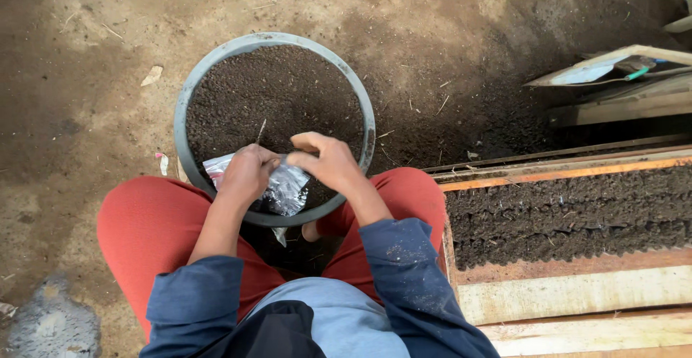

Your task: The person sits on the ground and repeatedly takes small seeds from a packet, rolls them in soil from a bucket, and places them into a wooden seed tray. The person uses both hands to handle the seeds and soil throughout the process.

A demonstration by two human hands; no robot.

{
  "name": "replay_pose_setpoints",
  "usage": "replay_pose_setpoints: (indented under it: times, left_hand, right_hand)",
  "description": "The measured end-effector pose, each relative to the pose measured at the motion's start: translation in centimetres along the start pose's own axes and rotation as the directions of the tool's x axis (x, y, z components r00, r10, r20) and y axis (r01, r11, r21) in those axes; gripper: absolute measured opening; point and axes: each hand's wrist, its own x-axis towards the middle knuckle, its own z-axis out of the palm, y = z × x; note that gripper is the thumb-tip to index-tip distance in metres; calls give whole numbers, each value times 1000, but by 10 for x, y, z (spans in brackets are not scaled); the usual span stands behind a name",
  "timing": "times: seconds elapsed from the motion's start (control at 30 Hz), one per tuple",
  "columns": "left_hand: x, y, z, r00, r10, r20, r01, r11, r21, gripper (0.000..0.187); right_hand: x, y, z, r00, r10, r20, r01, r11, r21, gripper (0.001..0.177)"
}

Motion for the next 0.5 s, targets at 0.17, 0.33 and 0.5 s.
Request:
replay_pose_setpoints:
  times: [0.17,0.33,0.5]
  left_hand:
    - [-9,16,-19,1000,22,-7,-23,984,-179,22]
    - [-11,30,-30,992,-65,-106,19,922,-387,12]
    - [-9,30,-21,991,-46,-127,-12,909,-417,12]
  right_hand:
    - [5,9,22,998,-55,43,46,982,184,21]
    - [15,21,31,1000,3,-31,6,962,272,17]
    - [29,42,47,991,71,-112,3,832,555,24]
